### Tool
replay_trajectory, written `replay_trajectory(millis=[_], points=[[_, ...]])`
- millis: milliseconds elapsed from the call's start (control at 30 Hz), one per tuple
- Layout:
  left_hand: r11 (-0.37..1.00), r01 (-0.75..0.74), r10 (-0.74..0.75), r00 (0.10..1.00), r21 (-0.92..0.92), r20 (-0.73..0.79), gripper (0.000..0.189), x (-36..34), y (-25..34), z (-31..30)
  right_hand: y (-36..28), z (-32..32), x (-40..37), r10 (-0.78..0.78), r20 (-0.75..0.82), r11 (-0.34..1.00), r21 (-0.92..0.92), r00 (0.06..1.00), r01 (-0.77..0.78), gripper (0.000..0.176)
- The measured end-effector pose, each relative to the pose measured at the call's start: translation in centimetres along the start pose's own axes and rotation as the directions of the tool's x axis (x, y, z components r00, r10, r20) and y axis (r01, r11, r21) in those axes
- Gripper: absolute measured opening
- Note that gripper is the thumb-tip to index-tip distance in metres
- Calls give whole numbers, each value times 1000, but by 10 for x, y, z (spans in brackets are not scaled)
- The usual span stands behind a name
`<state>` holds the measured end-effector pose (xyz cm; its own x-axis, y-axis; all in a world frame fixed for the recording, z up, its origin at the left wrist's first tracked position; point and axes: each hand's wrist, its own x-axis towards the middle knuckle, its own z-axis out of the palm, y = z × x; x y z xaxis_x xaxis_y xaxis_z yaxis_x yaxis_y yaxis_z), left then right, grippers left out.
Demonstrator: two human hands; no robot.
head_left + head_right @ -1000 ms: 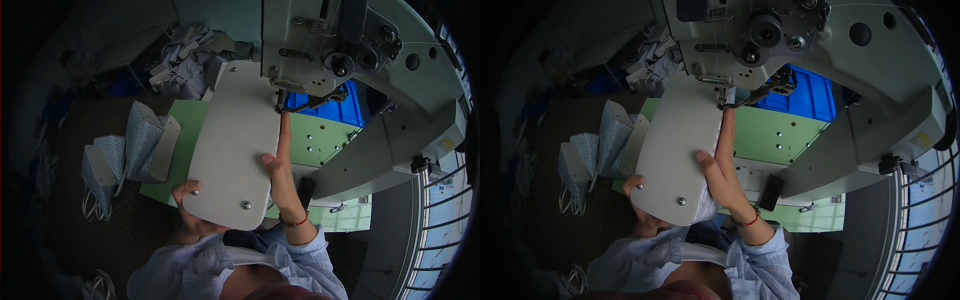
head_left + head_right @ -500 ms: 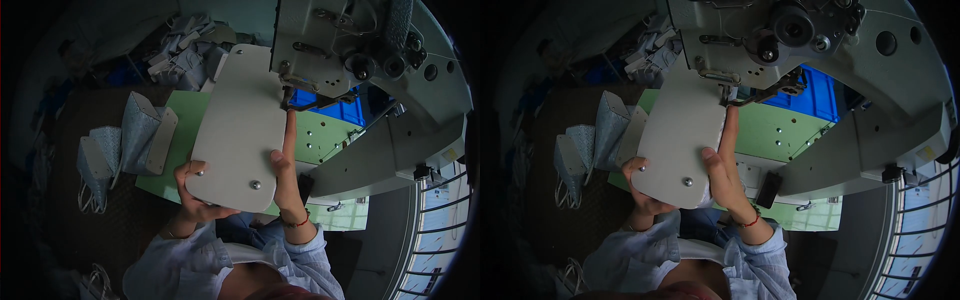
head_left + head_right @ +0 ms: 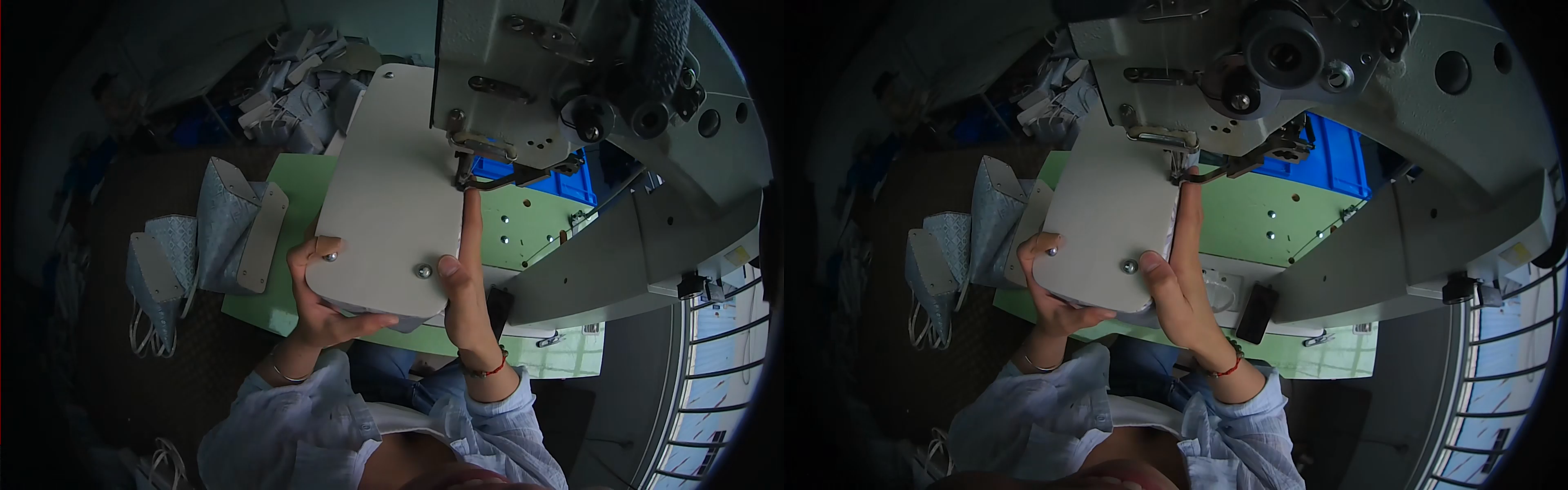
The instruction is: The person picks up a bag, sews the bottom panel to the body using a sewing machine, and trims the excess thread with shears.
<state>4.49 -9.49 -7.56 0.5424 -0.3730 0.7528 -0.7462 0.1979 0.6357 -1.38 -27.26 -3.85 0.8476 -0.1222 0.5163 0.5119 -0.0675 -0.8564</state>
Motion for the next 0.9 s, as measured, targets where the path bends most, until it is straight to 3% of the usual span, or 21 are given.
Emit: replay_trajectory(millis=[167,233,433,567,633,900], points=[[999,26,-26,1000,-44,3,96,7,-11,0,10,0,0,-40,-19,997,-60,999,39,87],[997,43,-44,999,-63,-11,96,8,-13,1,6,3,-2,126,-75,991,-26,989,-128,95],[995,44,-43,999,-90,7,92,22,-21,1,7,4,3,163,-75,983,95,984,-155,98],[994,43,-43,999,-103,-1,89,33,-27,2,13,5,9,136,-90,990,40,987,-133,97],[992,56,-56,998,-113,0,89,35,-28,1,13,7,12,116,-114,985,141,987,-99,94],[995,54,-56,998,-80,-20,87,48,-40,4,25,7,19,101,-152,989,120,983,-83,85]])
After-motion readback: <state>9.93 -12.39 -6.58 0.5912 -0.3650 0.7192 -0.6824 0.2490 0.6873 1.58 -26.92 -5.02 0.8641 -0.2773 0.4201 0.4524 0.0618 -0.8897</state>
